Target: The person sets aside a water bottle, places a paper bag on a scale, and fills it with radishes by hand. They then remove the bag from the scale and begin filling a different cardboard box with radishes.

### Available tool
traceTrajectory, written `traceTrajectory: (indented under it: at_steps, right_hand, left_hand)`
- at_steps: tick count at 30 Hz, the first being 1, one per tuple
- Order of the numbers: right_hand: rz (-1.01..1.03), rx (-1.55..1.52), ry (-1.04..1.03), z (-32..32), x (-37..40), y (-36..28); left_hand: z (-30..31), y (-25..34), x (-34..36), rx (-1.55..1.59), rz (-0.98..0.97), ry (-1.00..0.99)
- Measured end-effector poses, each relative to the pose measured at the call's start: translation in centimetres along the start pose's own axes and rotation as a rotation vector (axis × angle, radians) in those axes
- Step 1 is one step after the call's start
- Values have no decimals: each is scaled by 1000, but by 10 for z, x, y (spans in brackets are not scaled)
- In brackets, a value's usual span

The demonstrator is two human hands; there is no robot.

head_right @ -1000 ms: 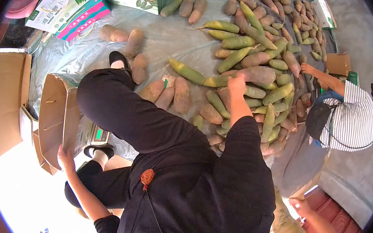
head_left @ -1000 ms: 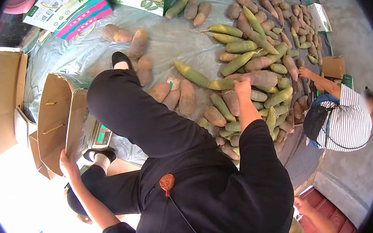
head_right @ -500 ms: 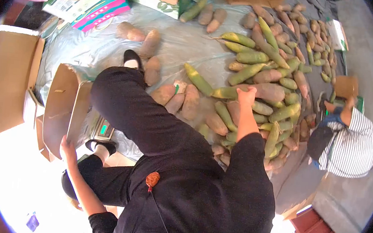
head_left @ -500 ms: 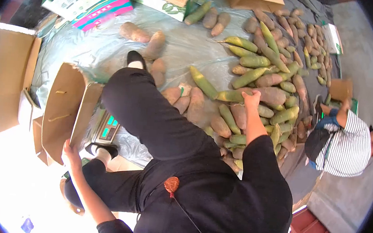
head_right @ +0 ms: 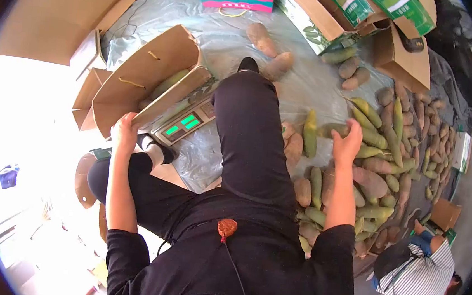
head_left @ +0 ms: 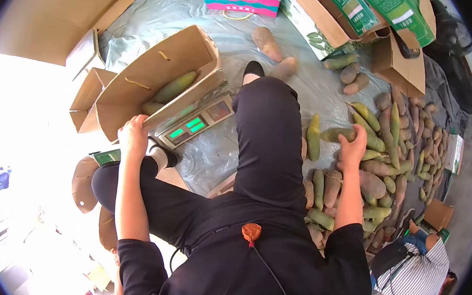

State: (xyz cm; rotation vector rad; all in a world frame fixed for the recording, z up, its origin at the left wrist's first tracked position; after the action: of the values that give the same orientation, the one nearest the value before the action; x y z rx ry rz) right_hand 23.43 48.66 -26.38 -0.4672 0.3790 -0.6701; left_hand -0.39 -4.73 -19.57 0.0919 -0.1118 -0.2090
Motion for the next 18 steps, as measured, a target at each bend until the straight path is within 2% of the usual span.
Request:
traceTrajectory:
  at_steps: [1,5,7,9,11,12,13,14,15,16,17,18]
  right_hand:
    - [12,-1,-1,6,-12,-16]
    - [84,-420,91,49,-57,-116]
    - [256,-610,138,64,-75,-164]
    - [271,-879,87,71,-85,-214]
    - [406,-1006,58,69,-94,-259]
    - [398,-974,20,65,-96,-279]
    - [490,-999,20,59,-97,-302]
    - [487,-1088,-114,50,-92,-328]
    - [538,-1050,-115,38,-91,-346]
    - [452,-1170,-238,25,-85,-365]
    - [570,-1035,-154,4,-87,-378]
    - [559,-988,-176,-11,-82,-389]
  left_hand:
    - [1,-1,0,4,10,5]
    - [3,1,2,6,5,-7]
    - [6,4,1,-20,24,-26]
    - [9,4,2,-20,27,-31]
    - [3,2,1,-33,32,-44]
    - [5,2,1,-25,36,-43]
    - [5,3,1,-16,32,-45]
    - [1,-1,0,-7,27,-51]
    - [-5,-7,-1,1,22,-58]
    - [-7,-10,-1,-11,4,-43]
    - [-9,-11,-1,-24,-11,-28]
    - [-8,-9,-2,-12,-28,-24]
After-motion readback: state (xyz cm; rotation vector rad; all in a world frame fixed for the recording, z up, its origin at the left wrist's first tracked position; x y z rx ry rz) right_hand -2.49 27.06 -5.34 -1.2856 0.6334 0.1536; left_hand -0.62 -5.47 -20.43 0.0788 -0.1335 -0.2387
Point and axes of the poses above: each hand's wrist, its own x-axis away from the middle knuckle, its own z-axis out of the back of the hand, y = z × x, the point moved 6 cm from there along -x, towards the middle knuckle, and after that the axes turned 2 degrees about z, right-handed, at the moved point
